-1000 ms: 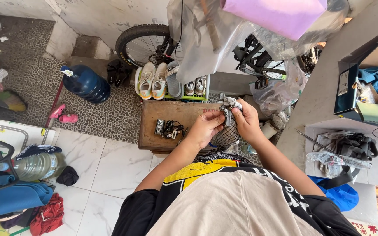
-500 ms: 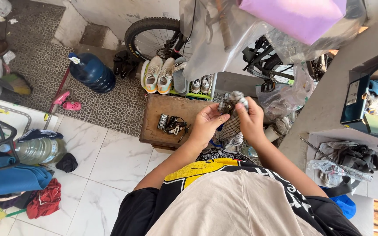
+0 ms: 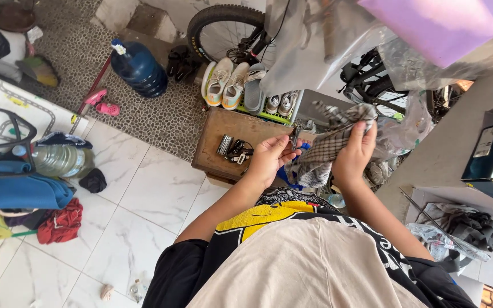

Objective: The recorder is seen organizing various small mechanical parts and electronic components into a blue bag.

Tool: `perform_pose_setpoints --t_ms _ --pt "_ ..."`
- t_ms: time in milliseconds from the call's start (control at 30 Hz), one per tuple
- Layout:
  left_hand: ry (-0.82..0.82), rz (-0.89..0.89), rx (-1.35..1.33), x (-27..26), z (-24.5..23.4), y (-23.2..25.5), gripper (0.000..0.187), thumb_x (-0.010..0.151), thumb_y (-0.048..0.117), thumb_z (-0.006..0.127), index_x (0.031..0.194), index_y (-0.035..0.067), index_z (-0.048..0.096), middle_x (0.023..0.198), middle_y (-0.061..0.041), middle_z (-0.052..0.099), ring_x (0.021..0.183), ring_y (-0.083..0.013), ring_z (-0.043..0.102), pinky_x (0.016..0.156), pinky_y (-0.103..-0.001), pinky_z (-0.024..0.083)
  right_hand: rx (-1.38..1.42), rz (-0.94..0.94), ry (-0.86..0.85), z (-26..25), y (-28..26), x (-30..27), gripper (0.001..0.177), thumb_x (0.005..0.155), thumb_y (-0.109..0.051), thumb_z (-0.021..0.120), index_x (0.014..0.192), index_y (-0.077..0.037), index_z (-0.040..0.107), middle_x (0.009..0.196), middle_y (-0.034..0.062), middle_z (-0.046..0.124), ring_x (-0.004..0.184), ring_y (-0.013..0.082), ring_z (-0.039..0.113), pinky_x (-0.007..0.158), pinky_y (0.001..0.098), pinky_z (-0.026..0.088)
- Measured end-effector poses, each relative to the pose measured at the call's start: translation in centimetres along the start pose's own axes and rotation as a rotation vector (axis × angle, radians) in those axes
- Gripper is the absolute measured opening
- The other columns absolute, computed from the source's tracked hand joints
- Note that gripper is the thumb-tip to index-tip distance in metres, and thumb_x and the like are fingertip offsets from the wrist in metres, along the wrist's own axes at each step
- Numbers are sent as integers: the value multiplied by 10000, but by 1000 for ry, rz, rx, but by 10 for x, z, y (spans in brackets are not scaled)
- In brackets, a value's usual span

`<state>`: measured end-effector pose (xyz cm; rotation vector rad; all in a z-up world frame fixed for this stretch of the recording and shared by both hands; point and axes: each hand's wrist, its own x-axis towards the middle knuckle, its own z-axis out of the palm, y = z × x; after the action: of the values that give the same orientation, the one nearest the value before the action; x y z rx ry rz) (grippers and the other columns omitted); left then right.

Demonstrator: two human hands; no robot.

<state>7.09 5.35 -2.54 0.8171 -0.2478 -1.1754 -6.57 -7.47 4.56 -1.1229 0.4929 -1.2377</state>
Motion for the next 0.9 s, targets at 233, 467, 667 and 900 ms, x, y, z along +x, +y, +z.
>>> perform_pose_setpoints --t_ms 233,467,667,900 --pt "119 14 -61 -8 -7 5 229 1043 196 587 1180 54 704 1096 -86 745 929 -180 736 822 -288 585 -325 53 -257 12 14 -17 258 1103 -136 585 1350 -66 610 1096 -16 653 977 84 599 878 257 515" --pt "318 2 -215 -11 -37 10 202 1040 206 613 1124 47 704 1014 -58 749 849 -130 706 762 -285 574 -837 -323 -780 47 4 -34 449 804 -24 802 1248 -41 739 930 138 649 831 286 636 757 365 522" --pt "466 93 -1 7 -121 4 242 1029 193 623 1160 11 714 1010 -96 778 801 -137 712 692 -262 570 -784 -51 -743 13 38 -29 243 885 -90 808 1109 -27 739 920 71 683 838 184 634 763 319 510" --pt "679 -67 516 30 -243 -62 288 987 201 688 1194 15 765 898 -80 745 690 -140 693 588 -268 488 -402 155 -105 -30 31 -12 150 1090 -89 658 1220 -16 681 1046 -43 676 929 41 563 854 205 455"
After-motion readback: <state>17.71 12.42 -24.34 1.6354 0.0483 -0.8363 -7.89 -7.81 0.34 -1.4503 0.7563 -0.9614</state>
